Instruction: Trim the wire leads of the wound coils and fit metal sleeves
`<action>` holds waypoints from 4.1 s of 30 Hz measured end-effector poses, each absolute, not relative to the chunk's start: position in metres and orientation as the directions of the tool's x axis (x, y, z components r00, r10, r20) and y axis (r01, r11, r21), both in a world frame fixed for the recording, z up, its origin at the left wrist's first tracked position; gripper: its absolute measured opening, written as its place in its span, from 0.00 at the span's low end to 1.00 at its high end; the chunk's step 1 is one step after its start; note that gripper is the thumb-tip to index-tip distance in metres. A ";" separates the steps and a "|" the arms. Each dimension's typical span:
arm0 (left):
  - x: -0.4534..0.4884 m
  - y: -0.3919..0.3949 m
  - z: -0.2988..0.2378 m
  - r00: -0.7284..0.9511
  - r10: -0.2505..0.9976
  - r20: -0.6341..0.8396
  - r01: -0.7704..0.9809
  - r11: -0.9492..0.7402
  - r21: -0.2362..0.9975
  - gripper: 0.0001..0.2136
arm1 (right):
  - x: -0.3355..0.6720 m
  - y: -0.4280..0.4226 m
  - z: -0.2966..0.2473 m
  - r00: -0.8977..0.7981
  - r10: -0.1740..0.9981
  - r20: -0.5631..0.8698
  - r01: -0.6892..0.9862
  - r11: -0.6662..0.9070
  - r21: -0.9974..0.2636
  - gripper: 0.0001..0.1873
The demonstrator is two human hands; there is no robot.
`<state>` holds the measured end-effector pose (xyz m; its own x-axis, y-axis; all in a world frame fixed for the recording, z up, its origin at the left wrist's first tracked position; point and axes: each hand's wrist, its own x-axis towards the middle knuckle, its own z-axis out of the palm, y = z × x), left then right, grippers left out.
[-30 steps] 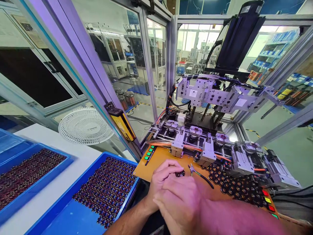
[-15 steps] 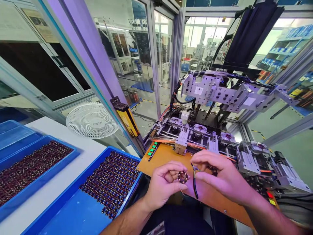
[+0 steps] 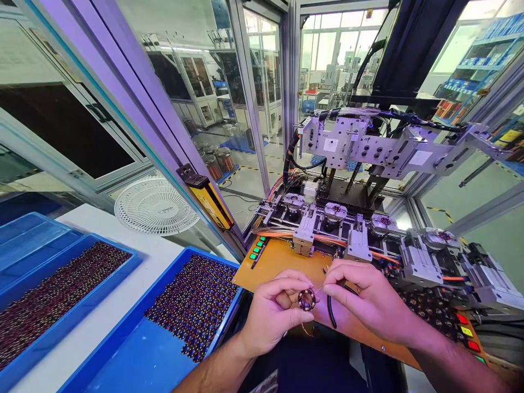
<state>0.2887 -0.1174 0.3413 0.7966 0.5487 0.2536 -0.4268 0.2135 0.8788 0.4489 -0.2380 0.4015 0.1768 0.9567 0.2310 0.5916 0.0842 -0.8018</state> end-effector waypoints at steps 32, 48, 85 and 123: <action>0.291 -0.117 0.342 0.826 0.531 0.192 -0.431 0.373 0.822 0.17 | 0.441 -0.236 0.411 -0.058 0.851 0.522 0.695 0.410 -0.590 0.06; 0.295 -0.119 0.345 0.725 0.589 0.358 -0.497 0.088 0.863 0.16 | 0.430 -0.244 0.377 0.300 0.808 0.506 0.605 0.249 -0.756 0.07; 0.284 -0.122 0.344 0.909 0.408 0.089 -0.313 0.526 0.791 0.14 | 0.434 -0.222 0.413 0.243 0.895 0.375 0.516 0.208 -0.831 0.09; 0.286 -0.128 0.348 0.819 0.571 0.059 -0.339 0.398 0.853 0.06 | 0.429 -0.243 0.387 0.341 0.937 0.071 0.215 -0.004 -0.977 0.11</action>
<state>0.2864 -0.1276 0.3478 0.8189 0.5709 0.0590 -0.3387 0.3978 0.8526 0.4289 -0.2433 0.3872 0.3410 0.9373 0.0712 0.2152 -0.0042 -0.9766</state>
